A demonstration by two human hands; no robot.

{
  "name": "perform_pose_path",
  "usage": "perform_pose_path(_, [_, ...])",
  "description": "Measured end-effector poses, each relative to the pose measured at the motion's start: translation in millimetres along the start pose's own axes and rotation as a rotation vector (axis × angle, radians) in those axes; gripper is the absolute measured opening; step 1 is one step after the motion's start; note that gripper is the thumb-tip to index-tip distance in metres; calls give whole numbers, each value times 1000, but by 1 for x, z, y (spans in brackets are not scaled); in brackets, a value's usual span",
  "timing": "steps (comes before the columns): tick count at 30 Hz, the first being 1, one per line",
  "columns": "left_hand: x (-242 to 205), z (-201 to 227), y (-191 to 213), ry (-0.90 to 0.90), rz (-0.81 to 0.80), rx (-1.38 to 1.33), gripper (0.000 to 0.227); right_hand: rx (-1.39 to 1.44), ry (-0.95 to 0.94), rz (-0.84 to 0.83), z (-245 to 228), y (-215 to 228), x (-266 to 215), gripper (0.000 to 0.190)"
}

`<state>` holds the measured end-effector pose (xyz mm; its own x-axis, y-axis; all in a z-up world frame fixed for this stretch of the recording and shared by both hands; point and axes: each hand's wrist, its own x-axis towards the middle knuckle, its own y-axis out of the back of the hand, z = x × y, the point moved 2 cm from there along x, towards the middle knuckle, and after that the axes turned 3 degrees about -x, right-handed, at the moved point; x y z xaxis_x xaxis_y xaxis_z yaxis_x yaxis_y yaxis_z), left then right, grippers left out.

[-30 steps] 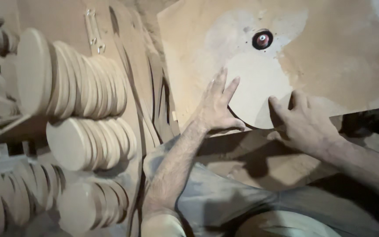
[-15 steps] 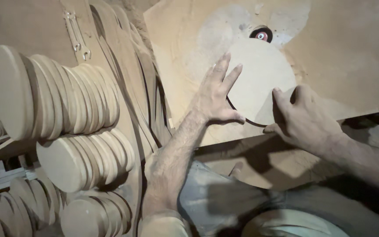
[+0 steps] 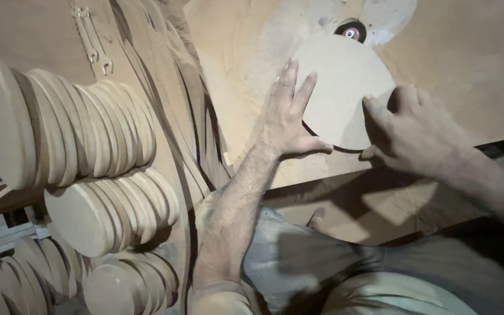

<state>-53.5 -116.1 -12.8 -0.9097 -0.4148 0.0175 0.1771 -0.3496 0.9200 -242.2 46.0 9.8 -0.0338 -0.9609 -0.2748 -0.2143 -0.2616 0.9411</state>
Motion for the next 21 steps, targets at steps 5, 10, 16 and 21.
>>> perform_pose_path(5, [-1,-5,-6,-24,97,-10,146,31,-26,-11,6,1,8,97])
perform_pose_path(10, [1,-9,-3,-62,108,-34,145,40,-3,46,1,-4,8,99])
perform_pose_path(16, [1,-12,2,-17,41,-11,144,127,74,169,-1,-6,7,99])
perform_pose_path(21, [13,-27,-3,-131,-61,0,148,175,45,156,-4,-8,5,95])
